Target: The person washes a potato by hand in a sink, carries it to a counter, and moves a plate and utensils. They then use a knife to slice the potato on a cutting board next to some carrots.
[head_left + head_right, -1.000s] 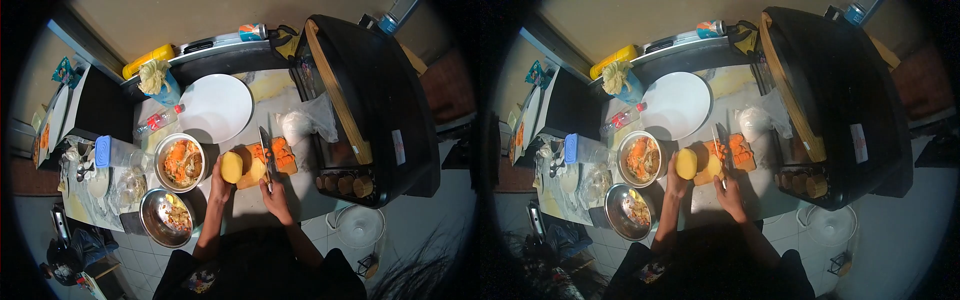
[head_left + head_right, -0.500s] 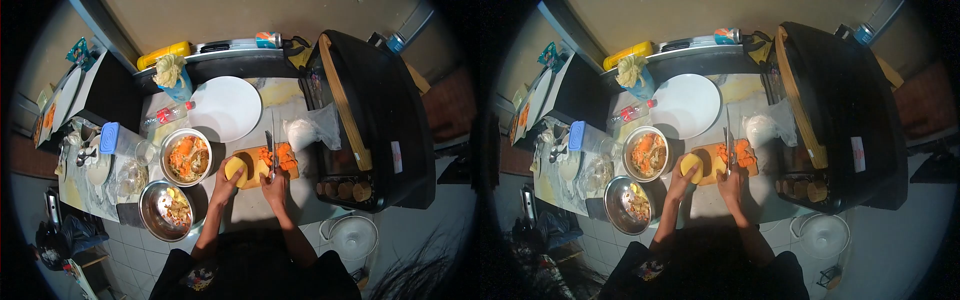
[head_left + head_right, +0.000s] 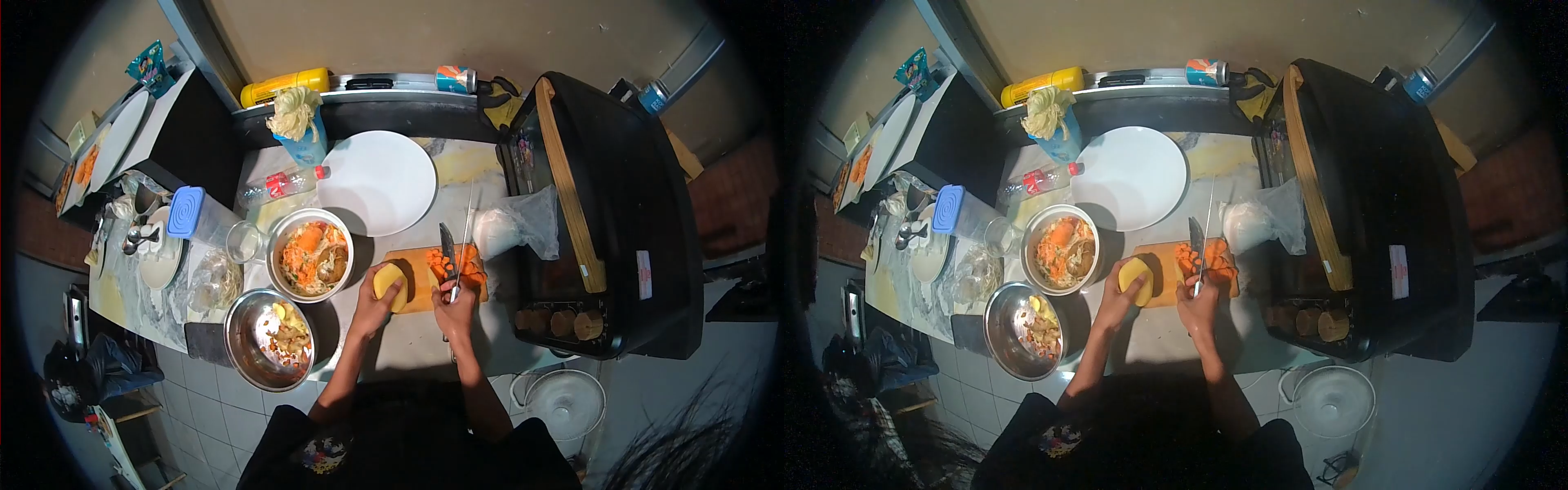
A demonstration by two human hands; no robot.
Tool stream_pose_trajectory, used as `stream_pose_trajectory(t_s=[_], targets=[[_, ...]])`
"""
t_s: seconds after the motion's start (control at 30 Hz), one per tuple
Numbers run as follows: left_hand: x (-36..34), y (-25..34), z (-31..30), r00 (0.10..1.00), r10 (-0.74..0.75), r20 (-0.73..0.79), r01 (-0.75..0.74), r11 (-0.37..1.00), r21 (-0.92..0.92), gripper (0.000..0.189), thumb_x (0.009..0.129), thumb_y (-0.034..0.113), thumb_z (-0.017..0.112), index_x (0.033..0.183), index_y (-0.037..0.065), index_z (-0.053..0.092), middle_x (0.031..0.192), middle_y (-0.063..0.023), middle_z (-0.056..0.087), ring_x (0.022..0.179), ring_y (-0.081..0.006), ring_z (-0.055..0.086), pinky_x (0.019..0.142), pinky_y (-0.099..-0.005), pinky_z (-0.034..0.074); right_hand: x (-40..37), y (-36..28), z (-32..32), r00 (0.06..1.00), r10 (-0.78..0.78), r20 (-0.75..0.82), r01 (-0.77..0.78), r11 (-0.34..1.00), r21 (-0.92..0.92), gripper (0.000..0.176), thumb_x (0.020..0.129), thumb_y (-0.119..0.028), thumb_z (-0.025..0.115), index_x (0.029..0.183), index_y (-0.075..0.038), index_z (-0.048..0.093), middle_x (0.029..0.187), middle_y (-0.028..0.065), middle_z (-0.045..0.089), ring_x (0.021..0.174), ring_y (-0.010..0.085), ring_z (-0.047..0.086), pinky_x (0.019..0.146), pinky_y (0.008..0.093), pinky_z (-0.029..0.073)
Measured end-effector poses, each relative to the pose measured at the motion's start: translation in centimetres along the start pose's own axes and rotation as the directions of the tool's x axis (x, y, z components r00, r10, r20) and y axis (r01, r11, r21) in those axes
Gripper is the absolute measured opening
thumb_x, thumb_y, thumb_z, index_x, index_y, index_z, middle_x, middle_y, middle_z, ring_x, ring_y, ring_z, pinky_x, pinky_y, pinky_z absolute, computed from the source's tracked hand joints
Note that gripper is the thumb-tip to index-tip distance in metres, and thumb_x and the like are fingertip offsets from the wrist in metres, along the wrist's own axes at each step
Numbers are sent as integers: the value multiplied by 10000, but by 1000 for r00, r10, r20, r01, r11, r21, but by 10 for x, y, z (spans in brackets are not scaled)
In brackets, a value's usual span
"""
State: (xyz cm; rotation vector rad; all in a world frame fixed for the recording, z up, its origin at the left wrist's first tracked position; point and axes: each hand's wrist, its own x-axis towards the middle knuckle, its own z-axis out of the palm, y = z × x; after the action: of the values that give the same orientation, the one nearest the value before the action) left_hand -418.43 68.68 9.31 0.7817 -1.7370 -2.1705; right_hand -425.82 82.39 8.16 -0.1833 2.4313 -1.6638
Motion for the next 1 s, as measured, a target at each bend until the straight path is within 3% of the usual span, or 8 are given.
stream_pose_trajectory(t_s=[0.23,0.33,0.4,0.5,0.63,0.7,0.93,1.0], targets=[[0,2,1,999,-35,11,36,998,-50,330,878,158,559,1155,10,455,1009,-69,554,908,-129,537,777,-246,452,7,-1,-20,997,-46,69,48,998,-30,180,763,-55,668,702,-42,499,543,-44,426,495,23,377,450,207,319],[-1,2,1,996,-81,27,83,991,-101,325,877,154,557,1154,13,460,1009,-69,554,915,-130,537,783,-244,450,11,-3,-26,993,-26,113,18,997,70,177,810,-65,633,704,-48,492,526,-39,420,432,23,367,394,211,305],[-2,5,2,994,-101,40,105,988,-117,325,874,149,560,1155,18,462,1009,-69,552,920,-130,535,783,-244,449,12,-12,-32,954,151,259,-214,949,233,177,849,-62,585,723,-58,461,501,-37,394,344,29,340,316,216,276],[-4,9,4,989,-119,86,131,979,-158,347,852,129,588,1161,29,465,1027,-62,541,940,-128,528,789,-246,449,13,-25,-36,939,112,324,-263,842,472,151,869,-45,540,771,-70,427,481,-42,358,290,35,315,262,218,255],[-7,7,8,974,-152,170,191,952,-239,360,806,78,636,1134,35,494,1015,-51,542,936,-126,536,791,-245,453,17,-24,-35,941,63,332,-215,871,443,130,878,-41,517,823,-81,406,470,-45,339,293,36,317,268,212,277],[-6,5,9,947,-171,271,260,906,-335,366,781,47,651,1120,49,514,1012,-47,543,911,-138,557,761,-250,476,14,-27,-34,940,90,328,-230,879,417,250,828,29,518,1063,-22,447,580,-2,437,332,50,389,278,202,297],[-14,0,6,834,-154,530,468,707,-531,432,749,50,676,1150,53,514,1010,-51,545,885,-149,568,672,-272,510,5,-28,-30,882,32,471,-319,776,545,71,878,-54,532,895,-31,467,502,-27,415,316,35,356,295,200,290],[-15,3,8,847,-175,502,441,759,-480,444,739,51,682,1152,52,518,1009,-51,548,888,-146,563,676,-268,505,0,-31,-28,888,24,460,-313,764,564,67,880,-60,535,869,-24,479,491,-34,410,315,28,347,296,203,293]])
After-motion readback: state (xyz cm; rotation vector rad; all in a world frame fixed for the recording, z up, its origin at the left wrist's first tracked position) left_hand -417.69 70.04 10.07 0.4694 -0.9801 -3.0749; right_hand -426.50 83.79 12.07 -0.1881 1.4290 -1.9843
